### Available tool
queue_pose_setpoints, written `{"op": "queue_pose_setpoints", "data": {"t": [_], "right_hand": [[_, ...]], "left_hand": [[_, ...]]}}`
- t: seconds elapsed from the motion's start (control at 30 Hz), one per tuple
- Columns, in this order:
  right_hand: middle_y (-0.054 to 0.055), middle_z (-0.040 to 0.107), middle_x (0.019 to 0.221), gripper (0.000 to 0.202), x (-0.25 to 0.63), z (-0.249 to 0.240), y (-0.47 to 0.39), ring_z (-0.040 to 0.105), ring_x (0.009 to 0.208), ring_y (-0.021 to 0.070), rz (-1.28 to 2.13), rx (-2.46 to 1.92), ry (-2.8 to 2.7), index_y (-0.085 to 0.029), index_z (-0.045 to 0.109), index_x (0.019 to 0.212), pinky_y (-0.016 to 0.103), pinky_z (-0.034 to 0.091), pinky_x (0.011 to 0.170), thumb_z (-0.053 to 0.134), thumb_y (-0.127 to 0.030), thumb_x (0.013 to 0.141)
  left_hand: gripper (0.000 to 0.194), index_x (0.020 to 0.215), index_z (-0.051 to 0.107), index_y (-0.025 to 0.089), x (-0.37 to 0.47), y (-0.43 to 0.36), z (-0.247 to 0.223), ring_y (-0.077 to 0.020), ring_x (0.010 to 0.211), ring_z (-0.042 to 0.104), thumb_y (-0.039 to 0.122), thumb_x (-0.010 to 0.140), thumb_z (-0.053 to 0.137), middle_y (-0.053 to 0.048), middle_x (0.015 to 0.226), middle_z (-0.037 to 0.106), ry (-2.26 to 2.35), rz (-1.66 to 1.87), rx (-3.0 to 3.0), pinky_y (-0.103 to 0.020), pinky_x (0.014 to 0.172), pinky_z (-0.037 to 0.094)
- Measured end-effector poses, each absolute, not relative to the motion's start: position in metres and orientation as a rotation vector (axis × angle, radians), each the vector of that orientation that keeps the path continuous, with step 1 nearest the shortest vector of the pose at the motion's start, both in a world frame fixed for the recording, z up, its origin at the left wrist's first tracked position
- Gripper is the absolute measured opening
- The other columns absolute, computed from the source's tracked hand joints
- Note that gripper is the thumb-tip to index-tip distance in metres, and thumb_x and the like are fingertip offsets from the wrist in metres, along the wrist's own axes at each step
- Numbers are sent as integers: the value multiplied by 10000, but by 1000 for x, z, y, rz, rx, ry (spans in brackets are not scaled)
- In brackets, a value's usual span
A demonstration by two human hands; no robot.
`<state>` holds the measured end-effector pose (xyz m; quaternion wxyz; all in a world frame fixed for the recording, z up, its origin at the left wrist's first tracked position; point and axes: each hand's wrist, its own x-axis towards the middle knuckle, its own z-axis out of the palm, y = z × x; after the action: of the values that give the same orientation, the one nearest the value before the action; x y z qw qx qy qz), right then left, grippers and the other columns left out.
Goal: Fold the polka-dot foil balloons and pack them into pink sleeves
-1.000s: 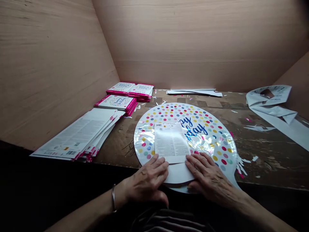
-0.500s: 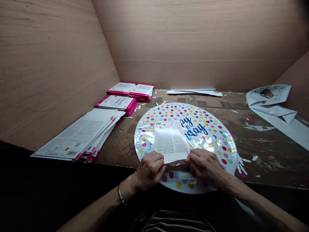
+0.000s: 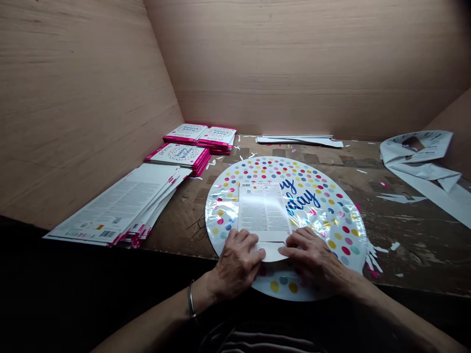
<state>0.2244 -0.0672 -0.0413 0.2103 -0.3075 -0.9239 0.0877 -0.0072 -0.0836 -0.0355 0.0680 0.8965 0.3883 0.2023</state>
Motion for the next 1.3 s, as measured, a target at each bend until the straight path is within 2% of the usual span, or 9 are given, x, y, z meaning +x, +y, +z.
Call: {"op": "queue_pose_setpoints", "data": {"t": [0.27,0.37,0.47,0.57,0.7,0.8,1.03,1.17,1.3], "right_hand": [[13,573,669,239,218,-46,-66,499,646,138,479,-1158,-2489,-177,558,701,318,341,707,414,-224,885],[29,571,672,208,206,-46,-66,499,646,161,277,-1434,-2403,-173,562,743,321,347,685,439,-271,880],[86,585,867,128,198,-44,-67,503,746,201,41,-1441,-2405,-182,591,837,334,359,680,481,-247,851],[82,579,912,110,198,-41,-72,495,796,199,64,-1185,-2535,-176,590,844,340,384,728,489,-137,820],[79,601,912,149,203,-47,-93,517,814,199,11,-947,-2595,-153,579,945,373,406,792,459,-156,855],[77,632,962,287,204,-57,-109,546,894,211,-211,-767,-2526,-146,567,1045,393,395,846,360,-86,855],[69,677,894,359,209,-29,-108,598,864,201,-600,-528,-2408,-124,608,983,364,415,826,303,-37,816],[138,648,945,317,220,8,-86,586,908,261,-736,-565,-2368,-73,567,1056,445,436,838,359,-56,816],[147,634,906,286,221,47,-65,588,837,262,-835,-557,-2339,-47,534,1073,420,459,760,437,-32,804]], "left_hand": [[255,642,523,146,2,-79,-41,-170,762,470,223,877,459,-43,784,536,1487,711,2436,-347,731,383],[120,741,528,128,9,-73,-45,-212,824,481,200,837,516,-90,878,536,1700,646,2474,-369,745,425],[67,856,544,115,13,-69,-49,-280,986,465,167,815,536,-148,1077,512,1770,599,2603,-443,825,422],[64,855,552,125,10,-73,-49,-280,1074,455,134,837,491,-139,1109,527,1596,619,2698,-476,910,389],[214,1008,555,87,-3,-103,-50,-280,1088,482,224,866,472,-140,1111,569,1197,640,2887,-517,949,370],[293,1109,537,40,-14,-129,-55,-262,1106,487,96,868,378,-144,1130,577,979,690,3069,-455,958,386],[278,954,577,8,-10,-122,-20,-212,772,572,98,832,343,-147,842,620,729,1273,3038,-402,751,462],[265,933,572,12,7,-96,27,-193,620,512,92,794,361,-114,707,583,830,1121,3133,-339,559,414],[192,710,568,92,22,-76,66,-152,534,436,81,740,379,-55,586,523,945,1188,3058,-296,535,382]]}}
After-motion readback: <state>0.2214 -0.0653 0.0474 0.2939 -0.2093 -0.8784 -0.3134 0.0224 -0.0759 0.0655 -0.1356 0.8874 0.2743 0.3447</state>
